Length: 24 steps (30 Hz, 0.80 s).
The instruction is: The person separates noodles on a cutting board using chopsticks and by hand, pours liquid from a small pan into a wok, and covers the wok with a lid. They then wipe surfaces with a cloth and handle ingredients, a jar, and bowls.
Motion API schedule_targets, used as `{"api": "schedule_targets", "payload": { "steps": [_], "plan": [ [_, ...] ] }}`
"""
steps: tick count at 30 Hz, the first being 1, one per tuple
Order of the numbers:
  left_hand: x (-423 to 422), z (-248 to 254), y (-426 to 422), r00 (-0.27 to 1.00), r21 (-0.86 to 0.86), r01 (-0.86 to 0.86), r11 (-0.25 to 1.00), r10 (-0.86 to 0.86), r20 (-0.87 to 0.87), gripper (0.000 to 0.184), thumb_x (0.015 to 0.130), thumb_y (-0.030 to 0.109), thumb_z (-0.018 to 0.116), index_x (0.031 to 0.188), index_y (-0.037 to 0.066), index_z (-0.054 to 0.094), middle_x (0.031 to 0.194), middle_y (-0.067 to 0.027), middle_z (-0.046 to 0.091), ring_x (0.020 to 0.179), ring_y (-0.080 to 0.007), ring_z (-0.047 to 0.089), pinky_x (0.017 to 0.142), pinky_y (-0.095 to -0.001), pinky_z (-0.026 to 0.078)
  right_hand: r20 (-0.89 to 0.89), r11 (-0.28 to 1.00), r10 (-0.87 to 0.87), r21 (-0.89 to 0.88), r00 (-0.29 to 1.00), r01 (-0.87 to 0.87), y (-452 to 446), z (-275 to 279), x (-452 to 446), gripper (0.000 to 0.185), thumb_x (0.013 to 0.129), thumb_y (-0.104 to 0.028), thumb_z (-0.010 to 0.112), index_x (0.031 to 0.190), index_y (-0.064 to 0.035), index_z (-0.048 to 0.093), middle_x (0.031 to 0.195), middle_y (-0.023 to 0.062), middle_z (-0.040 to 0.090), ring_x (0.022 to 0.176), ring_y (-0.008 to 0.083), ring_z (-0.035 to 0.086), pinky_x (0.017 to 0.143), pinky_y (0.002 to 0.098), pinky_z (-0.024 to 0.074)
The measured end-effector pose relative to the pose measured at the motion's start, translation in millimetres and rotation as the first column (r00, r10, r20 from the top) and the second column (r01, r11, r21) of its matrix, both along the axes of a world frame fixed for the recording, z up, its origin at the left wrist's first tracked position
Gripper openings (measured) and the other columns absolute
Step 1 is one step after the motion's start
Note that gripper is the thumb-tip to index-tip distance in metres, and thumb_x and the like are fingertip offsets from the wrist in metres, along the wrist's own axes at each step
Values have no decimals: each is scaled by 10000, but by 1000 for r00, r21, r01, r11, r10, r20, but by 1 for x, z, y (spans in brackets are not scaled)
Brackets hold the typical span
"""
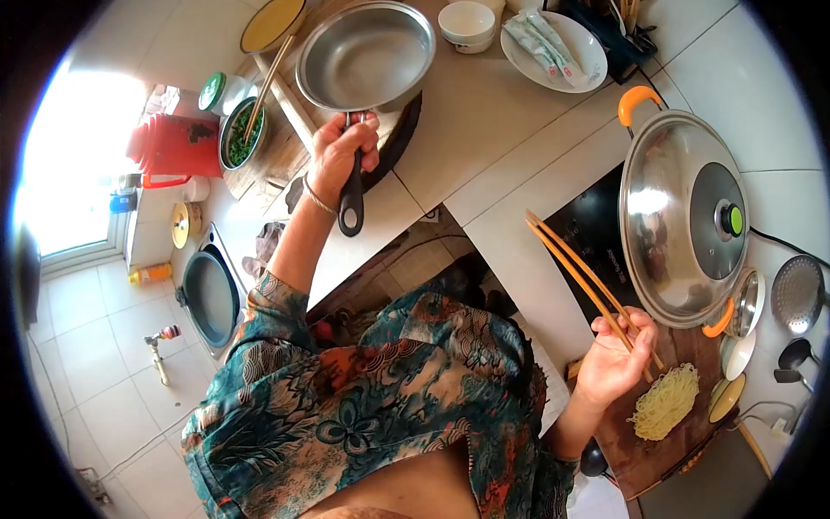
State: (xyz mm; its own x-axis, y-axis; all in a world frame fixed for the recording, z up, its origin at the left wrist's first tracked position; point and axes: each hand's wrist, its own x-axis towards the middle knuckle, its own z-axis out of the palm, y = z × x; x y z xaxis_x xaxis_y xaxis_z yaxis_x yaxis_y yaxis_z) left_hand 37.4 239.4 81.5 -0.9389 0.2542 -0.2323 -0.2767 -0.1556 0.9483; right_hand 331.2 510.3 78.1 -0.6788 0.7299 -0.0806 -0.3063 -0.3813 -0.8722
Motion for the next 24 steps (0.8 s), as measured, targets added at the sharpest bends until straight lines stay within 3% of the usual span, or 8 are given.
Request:
{"api": "schedule_targets", "payload": {
  "steps": [8, 11, 15, 17, 19, 21, 23, 24],
  "plan": [
    [-33, -17, -18, 995, 69, -102, 992, 101, 24, 120, 808, 85, 607, 831, -5, 531, 631, -45, 491, 441, -136, 456, 409, -250, 380, 25, 999, 42, 25, 999, -43, -15, 6, -20, 284, 921, -286, 430, 972, -19, 513, 905, 95, 480, 743, 179, 509, 644, 330, 457],
    [-46, -21, -27, 999, 41, -41, 998, 42, -15, 111, 868, 113, 571, 865, 25, 503, 645, -43, 466, 480, -140, 456, 438, -259, 375, 9, 993, 111, 29, 994, -111, -21, 9, -29, 296, 921, -288, 433, 970, -9, 517, 906, 107, 490, 702, 200, 527, 635, 341, 468],
    [-32, 10, -42, 993, -47, 33, 998, -28, 112, 296, 911, 242, 522, 1041, -21, 558, 814, -113, 612, 624, -164, 575, 573, -236, 469, 1, 989, 148, 28, 989, -148, -28, 10, -33, 297, 925, -266, 433, 978, 10, 528, 950, 129, 517, 695, 232, 554, 628, 359, 477],
    [-11, 13, -66, 992, -285, -48, 957, 12, -128, 339, 910, 241, 529, 1107, -35, 549, 871, -119, 634, 672, -149, 593, 605, -232, 472, 9, 979, 195, 57, 981, -195, -28, 10, -33, 282, 927, -243, 423, 976, 13, 529, 956, 132, 520, 698, 232, 553, 630, 368, 480],
    [20, 20, -96, 910, -346, -272, 898, 123, -395, 342, 905, 213, 542, 1140, -35, 541, 900, -107, 635, 716, -139, 600, 621, -230, 472, 34, 980, 187, 64, 982, -188, -29, 9, -34, 264, 932, -208, 401, 964, 18, 533, 967, 134, 523, 699, 224, 544, 630, 374, 482],
    [45, 3, -139, 763, -421, -575, 701, 274, -586, 294, 908, 195, 543, 1113, -16, 561, 927, -99, 636, 718, -131, 601, 609, -226, 469, 55, 981, 181, 61, 982, -184, -26, 4, -34, 258, 932, -195, 394, 956, 19, 536, 967, 135, 525, 700, 220, 539, 630, 376, 482],
    [64, -45, -207, 635, -553, -760, 341, 209, -744, 311, 892, 215, 565, 1129, 13, 555, 1002, -136, 617, 832, -204, 601, 698, -294, 486, 54, 976, 205, 68, 977, -208, -24, 3, -35, 258, 932, -194, 394, 944, 19, 539, 959, 129, 535, 713, 216, 535, 628, 374, 483],
    [76, -72, -242, 679, -675, -734, 78, 69, -730, 387, 865, 251, 587, 1168, 20, 523, 1038, -156, 587, 924, -259, 565, 789, -343, 457, 53, 975, 207, 73, 977, -211, -23, 3, -36, 257, 933, -193, 394, 944, 19, 540, 957, 126, 538, 716, 216, 535, 629, 373, 483]
  ]
}}
